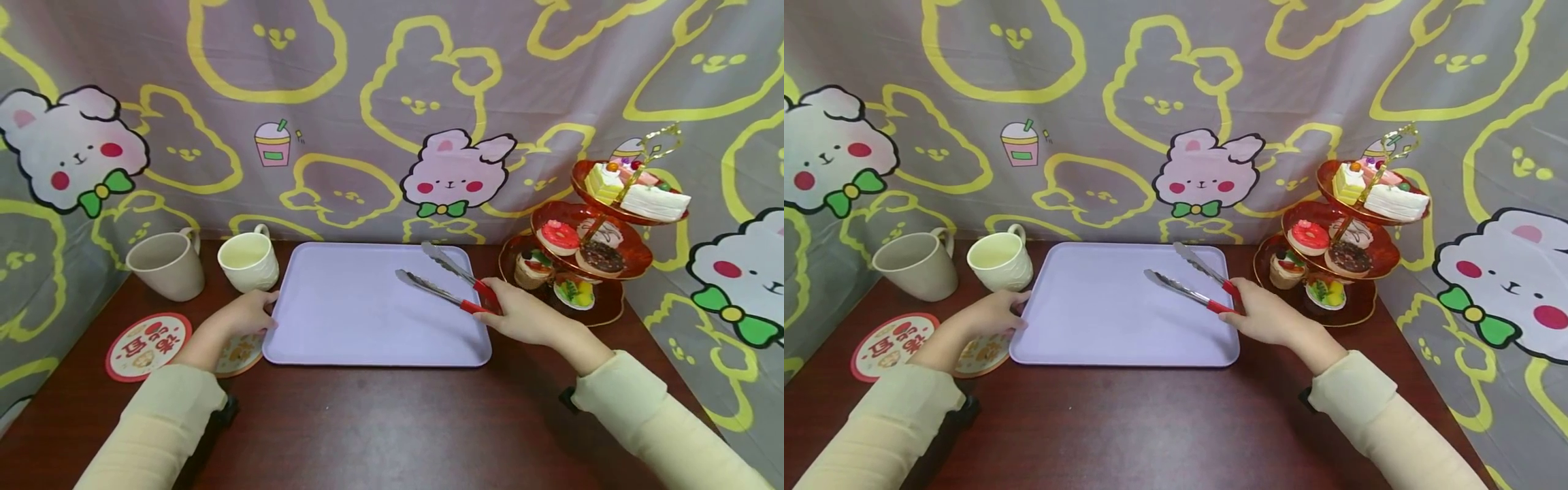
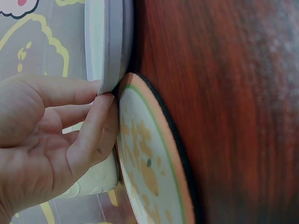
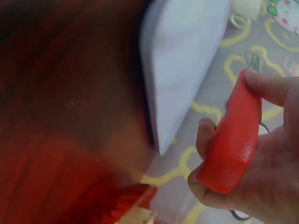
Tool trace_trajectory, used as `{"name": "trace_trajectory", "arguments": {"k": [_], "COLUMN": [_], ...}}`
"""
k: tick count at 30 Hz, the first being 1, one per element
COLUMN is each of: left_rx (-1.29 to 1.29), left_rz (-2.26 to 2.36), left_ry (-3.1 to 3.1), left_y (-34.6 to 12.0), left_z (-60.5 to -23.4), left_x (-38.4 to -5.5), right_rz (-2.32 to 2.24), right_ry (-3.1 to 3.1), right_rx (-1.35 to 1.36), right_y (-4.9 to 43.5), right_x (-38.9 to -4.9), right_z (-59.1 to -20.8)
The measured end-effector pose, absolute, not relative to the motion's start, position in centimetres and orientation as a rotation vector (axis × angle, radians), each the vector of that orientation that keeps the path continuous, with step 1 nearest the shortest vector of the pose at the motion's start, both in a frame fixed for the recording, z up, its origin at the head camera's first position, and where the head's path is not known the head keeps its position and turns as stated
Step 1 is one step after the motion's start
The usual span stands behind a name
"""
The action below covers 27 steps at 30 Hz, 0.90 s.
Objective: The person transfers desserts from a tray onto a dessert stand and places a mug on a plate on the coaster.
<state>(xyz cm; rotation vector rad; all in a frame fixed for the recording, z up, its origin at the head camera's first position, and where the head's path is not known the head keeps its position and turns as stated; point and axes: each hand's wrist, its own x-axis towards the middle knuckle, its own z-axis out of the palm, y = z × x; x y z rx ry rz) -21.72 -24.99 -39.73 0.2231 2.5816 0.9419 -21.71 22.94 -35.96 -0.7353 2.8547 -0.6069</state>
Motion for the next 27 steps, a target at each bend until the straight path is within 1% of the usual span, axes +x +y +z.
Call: {"name": "trace_trajectory", "arguments": {"k": [7,15,27], "left_rx": [0.228,0.232,0.243], "left_rz": [0.924,0.928,0.924], "left_ry": [2.579,2.577,2.588], "left_y": [-25.0,-25.0,-25.0], "left_z": [-39.8,-39.7,-39.8], "left_x": [-21.8,-21.7,-21.8], "right_rz": [-0.509,-0.419,-0.420], "right_ry": [2.824,2.798,2.775], "right_rx": [-0.633,-0.600,-0.524], "right_y": [22.1,20.5,19.2], "right_x": [-21.5,-21.3,-21.7], "right_z": [-37.3,-38.1,-38.9]}}
